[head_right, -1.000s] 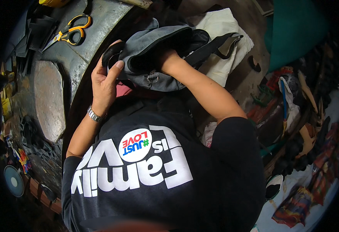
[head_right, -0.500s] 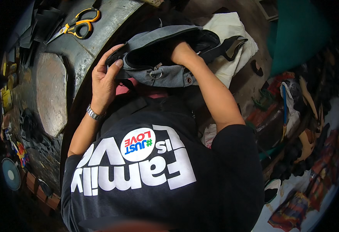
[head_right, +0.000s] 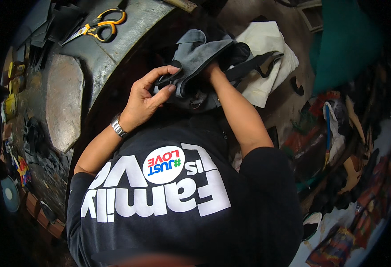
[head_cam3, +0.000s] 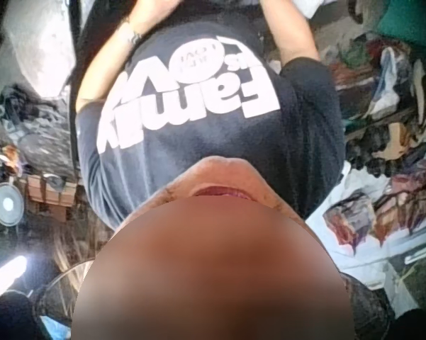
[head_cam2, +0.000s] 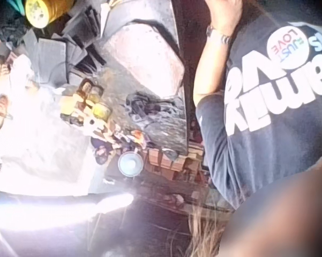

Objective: The person uses shears to cut a black rubber strap into multiple small pieces on a workbench. They then reach under the table to retrieve a pouch, open it, and take out a pen. The person marks a piece of the cut rubber with the pen.

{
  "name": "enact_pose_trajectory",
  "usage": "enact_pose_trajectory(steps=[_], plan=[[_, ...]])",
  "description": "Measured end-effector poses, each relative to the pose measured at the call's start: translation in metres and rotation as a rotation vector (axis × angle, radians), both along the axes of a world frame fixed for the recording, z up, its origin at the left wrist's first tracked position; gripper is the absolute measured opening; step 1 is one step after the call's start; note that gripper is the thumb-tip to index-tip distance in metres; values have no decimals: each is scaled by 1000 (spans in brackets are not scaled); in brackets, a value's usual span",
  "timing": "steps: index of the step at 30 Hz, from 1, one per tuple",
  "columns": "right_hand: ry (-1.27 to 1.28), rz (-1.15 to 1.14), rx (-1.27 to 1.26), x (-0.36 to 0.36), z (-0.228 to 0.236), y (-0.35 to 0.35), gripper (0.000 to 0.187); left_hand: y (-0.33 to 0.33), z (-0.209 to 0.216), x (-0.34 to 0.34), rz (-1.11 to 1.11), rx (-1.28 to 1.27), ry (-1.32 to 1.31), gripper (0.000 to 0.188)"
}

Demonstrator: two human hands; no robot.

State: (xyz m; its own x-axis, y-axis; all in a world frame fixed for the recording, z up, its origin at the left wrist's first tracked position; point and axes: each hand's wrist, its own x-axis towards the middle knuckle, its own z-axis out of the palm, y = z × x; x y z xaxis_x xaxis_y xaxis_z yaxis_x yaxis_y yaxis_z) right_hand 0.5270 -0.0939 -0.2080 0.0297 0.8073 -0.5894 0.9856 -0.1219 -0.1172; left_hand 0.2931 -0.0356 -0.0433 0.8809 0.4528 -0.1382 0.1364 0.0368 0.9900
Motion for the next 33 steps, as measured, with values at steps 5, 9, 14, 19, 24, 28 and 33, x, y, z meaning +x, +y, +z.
enact_pose_trajectory(steps=[5, 9, 14, 19, 24, 28, 33], plan=[[1188, -1253, 471, 16, 50, -30, 32, 5, -3, -4, 135, -15, -21, 44], [1136, -1092, 533, 26, 139, -68, 44, 7, -11, -8, 101, -120, -33, 43], [1360, -814, 669, 24, 273, -115, 61, 10, -19, -6, 77, -83, -81, 39], [1530, -535, 983, -17, 294, -62, 57, 5, -28, -5, -41, -62, -83, 36], [1226, 49, 1029, -115, 243, 68, 40, -2, -43, -13, -23, 63, -89, 36], [826, 170, 915, -166, 226, 107, 37, 5, -42, -27, -62, 90, -53, 37], [901, 101, 1168, -93, 219, 47, 39, 8, -33, -25, 37, -34, -102, 35]])
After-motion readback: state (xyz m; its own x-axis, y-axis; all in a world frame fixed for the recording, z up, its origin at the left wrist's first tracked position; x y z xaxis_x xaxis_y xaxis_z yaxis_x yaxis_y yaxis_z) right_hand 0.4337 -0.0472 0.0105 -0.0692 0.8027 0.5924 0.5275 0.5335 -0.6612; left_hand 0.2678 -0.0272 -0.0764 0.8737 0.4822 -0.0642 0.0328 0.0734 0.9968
